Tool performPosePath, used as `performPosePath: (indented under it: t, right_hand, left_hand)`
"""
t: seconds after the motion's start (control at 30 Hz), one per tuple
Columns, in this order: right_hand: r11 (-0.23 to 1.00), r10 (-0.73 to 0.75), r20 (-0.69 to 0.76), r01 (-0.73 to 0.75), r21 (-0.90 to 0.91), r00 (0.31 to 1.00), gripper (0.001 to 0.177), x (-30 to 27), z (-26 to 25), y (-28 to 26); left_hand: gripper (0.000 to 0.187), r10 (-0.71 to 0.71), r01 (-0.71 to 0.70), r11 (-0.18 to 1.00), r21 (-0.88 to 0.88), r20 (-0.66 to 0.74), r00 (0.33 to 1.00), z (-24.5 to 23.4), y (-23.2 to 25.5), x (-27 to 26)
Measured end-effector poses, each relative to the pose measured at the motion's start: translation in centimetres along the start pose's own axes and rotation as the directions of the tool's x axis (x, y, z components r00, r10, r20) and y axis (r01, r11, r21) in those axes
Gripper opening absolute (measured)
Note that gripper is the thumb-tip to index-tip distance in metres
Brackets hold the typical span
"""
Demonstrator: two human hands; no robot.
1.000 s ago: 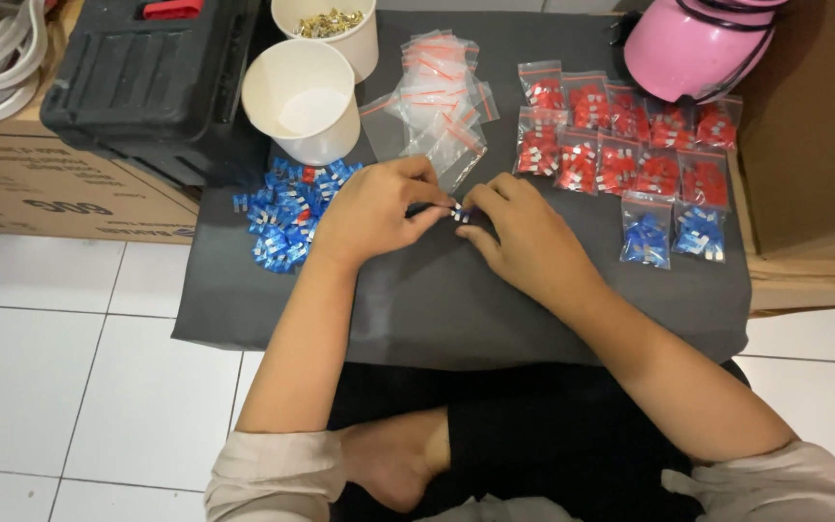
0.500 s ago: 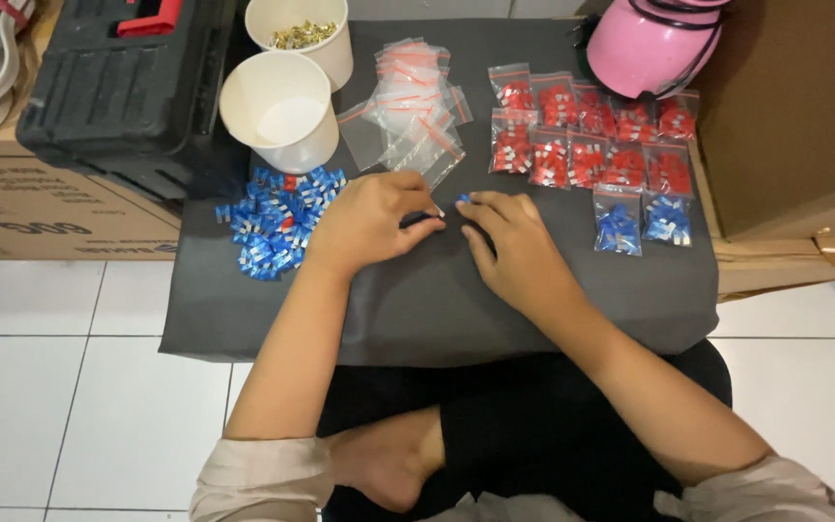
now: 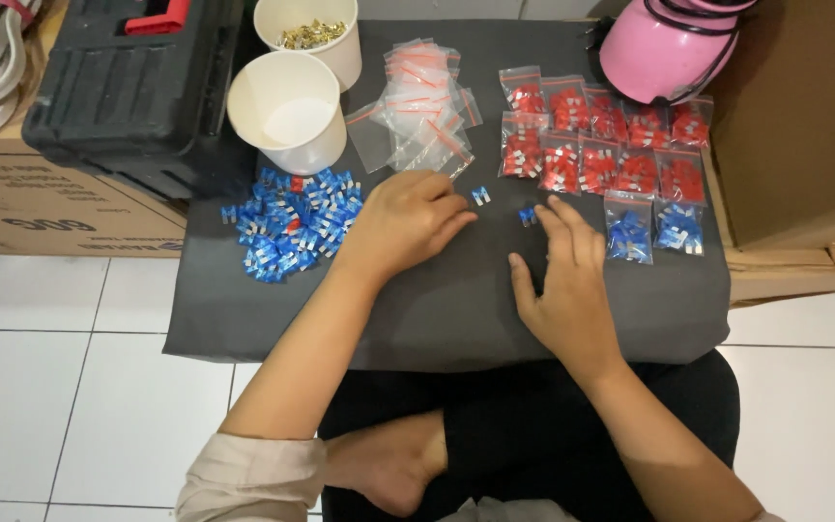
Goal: Sorting and packaging blue automotive blade fuses into small plastic bags
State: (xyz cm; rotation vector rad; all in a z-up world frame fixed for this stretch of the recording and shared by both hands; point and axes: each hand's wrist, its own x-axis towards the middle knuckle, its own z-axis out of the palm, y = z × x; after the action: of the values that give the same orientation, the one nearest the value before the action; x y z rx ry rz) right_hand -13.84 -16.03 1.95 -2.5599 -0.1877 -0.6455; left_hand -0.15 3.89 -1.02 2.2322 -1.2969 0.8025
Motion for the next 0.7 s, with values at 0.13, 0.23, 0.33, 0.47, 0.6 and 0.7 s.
performPosePath:
  t: [0.13,0.23,0.33,0.47,0.6,0.7]
  right_hand:
    - [0.997,-0.031,0.056,0.035,-0.067,0.998,0.04,0.0,0.3,0.2]
    - [0.995,-0.056,0.062,0.061,-0.077,0.997,0.04,0.0,0.3,0.5]
    - [0.997,-0.052,0.066,0.056,-0.058,0.996,0.041,0.1,0.3,0.5]
    - [0.998,-0.056,0.033,0.057,-0.035,0.998,0.044,0.1,0.1,0.5]
    - [0.995,-0.071,0.039,0.074,-0.074,0.997,0.041,0.0,0.4,0.8]
    - [0.993,-0.062,0.067,0.068,-0.092,0.996,0.044,0.1,0.5,1.0]
  left_hand:
    - [0.022,-0.024,0.024,1.0,-0.018,0.015,1.0,0.2,0.3,0.4]
    - [0.03,0.064,-0.063,0.998,-0.013,0.106,0.992,1.3,0.4,0.4]
    - [0.032,0.092,-0.082,0.994,-0.075,0.142,0.986,1.3,0.8,0.7]
    - [0.029,0.16,-0.156,0.986,-0.052,0.089,0.983,1.3,1.2,0.8]
    - [0.027,0.205,-0.202,0.978,-0.053,0.068,0.976,1.4,1.4,0.8]
    - [0.035,0.186,-0.182,0.982,-0.042,0.156,0.97,1.5,1.3,0.7]
